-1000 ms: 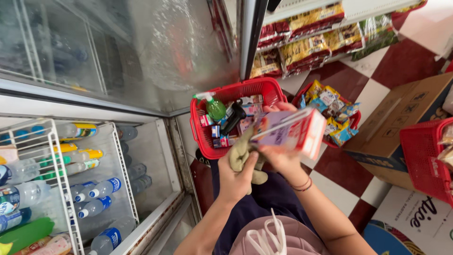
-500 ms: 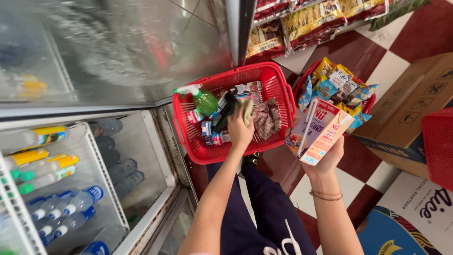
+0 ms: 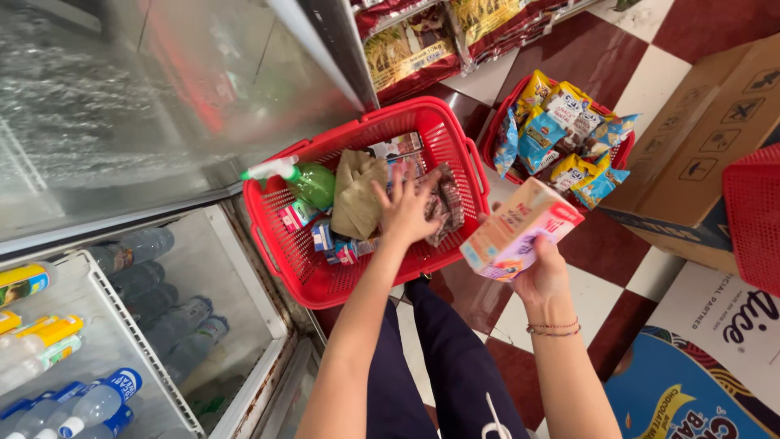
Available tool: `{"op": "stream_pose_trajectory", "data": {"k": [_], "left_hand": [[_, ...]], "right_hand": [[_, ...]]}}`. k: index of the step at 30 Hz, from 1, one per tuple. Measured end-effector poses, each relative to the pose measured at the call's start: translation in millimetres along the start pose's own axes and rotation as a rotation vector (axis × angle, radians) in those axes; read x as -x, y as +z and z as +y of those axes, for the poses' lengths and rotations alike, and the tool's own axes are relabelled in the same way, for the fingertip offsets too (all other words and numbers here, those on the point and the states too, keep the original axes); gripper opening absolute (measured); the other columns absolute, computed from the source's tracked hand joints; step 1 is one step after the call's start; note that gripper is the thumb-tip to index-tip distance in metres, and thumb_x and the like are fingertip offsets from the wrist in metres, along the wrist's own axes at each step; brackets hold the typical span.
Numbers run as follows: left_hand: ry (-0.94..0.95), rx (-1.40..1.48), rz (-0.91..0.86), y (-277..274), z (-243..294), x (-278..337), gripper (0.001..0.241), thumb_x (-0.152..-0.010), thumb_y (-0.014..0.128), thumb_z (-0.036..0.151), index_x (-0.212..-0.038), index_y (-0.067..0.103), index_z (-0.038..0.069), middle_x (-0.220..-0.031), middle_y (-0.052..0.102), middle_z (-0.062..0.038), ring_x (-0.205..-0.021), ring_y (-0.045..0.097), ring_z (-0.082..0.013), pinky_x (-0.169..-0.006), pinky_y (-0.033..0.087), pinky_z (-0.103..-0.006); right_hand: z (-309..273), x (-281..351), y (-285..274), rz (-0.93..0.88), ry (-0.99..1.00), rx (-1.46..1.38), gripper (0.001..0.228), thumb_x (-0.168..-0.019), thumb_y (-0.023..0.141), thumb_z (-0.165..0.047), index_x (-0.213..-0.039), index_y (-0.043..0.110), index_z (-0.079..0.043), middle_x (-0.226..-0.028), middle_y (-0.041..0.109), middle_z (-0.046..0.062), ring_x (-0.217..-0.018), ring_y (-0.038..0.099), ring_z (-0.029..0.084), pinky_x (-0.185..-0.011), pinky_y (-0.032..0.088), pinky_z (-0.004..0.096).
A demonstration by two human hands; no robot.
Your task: The person takes various drink cartons from a basket, wipes them with a cloth, scans their barcodes with a handheld scanner, and places them onto the shelves of a refrigerator.
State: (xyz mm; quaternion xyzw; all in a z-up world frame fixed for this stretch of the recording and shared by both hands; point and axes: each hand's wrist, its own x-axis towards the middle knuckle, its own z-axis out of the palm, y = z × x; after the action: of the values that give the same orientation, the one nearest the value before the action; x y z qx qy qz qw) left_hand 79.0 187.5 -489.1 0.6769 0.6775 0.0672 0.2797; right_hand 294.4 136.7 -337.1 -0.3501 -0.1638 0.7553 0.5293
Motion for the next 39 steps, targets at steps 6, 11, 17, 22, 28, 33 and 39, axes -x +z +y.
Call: {"op": "stream_pose_trajectory", "data": {"k": [6, 11, 17, 22, 28, 33, 39], "left_hand": [[0.143, -0.185, -0.172, 81, -8, -17, 0.113, -0.054, 0.091, 0.031, -0.156, 0.044, 0.032, -0.157, 0.038, -0.017, -0.148, 0.020, -0.0365, -0.108, 0.000, -0.0789], [0.151, 0.285, 0.139, 54, -11, -13, 0.052, -0.070, 0.085, 0.013, -0.119, 0.066, 0.009, -0.117, 0.059, -0.014, -0.120, 0.055, -0.0372, -0.104, 0.047, -0.0494], [0.125, 0.982, 0.448, -118, 32, 81, 0.036, -0.069, 0.071, -0.003, -0.103, 0.061, 0.003, -0.122, 0.047, -0.012, -0.119, 0.057, -0.0270, -0.098, 0.055, -0.0369], [0.195, 0.971, 0.345, -216, 98, 160, 0.050, -0.064, 0.071, 0.010, -0.114, 0.064, 0.009, -0.151, 0.051, -0.015, -0.140, 0.055, -0.0340, -0.104, 0.052, -0.0406], [0.388, 0.435, 0.680, -248, 142, 220, 0.086, -0.062, 0.083, 0.032, -0.143, 0.060, 0.013, -0.147, 0.042, -0.028, -0.131, 0.047, -0.0480, -0.112, 0.041, -0.0554], [0.474, 0.423, 0.827, -275, 122, 232, 0.060, -0.083, 0.078, 0.028, -0.138, 0.063, 0.009, -0.143, 0.050, -0.017, -0.132, 0.052, -0.0398, -0.114, 0.044, -0.0521], [0.495, 0.350, 0.829, -312, 126, 260, 0.051, -0.083, 0.071, 0.025, -0.128, 0.066, 0.002, -0.139, 0.053, -0.017, -0.130, 0.051, -0.0422, -0.115, 0.040, -0.0539]], "right_hand": [[-21, 20, 25, -0.090, 0.053, 0.049, 0.085, -0.087, 0.076, -0.038, -0.155, 0.042, 0.000, -0.153, 0.053, 0.024, -0.137, 0.052, 0.039, -0.114, 0.042, 0.056], [-13, 38, -16, -0.053, 0.083, -0.230, 0.072, -0.095, 0.065, -0.038, -0.154, 0.042, -0.004, -0.153, 0.053, 0.016, -0.142, 0.050, 0.037, -0.120, 0.039, 0.059], [-7, 36, -27, 0.253, 0.098, -0.040, 0.071, -0.099, 0.047, -0.055, -0.148, 0.044, -0.004, -0.142, 0.057, 0.018, -0.128, 0.057, 0.039, -0.108, 0.044, 0.059], [11, 43, 35, 0.032, 0.185, 0.019, 0.068, -0.104, 0.047, -0.049, -0.154, 0.040, -0.003, -0.147, 0.055, 0.018, -0.131, 0.056, 0.032, -0.110, 0.046, 0.048], [9, 68, 141, -0.130, 0.254, -0.060, 0.069, -0.102, 0.049, -0.047, -0.156, 0.038, -0.006, -0.151, 0.050, 0.016, -0.134, 0.051, 0.030, -0.112, 0.043, 0.046], [-5, 74, 176, -0.327, 0.289, -0.139, 0.068, -0.102, 0.051, -0.045, -0.156, 0.037, -0.006, -0.154, 0.045, 0.016, -0.136, 0.048, 0.029, -0.113, 0.042, 0.047], [-11, 87, 217, -0.345, -0.028, 0.396, 0.072, -0.097, 0.056, -0.041, -0.157, 0.031, -0.010, -0.161, 0.037, 0.010, -0.143, 0.041, 0.024, -0.117, 0.038, 0.045]]}}
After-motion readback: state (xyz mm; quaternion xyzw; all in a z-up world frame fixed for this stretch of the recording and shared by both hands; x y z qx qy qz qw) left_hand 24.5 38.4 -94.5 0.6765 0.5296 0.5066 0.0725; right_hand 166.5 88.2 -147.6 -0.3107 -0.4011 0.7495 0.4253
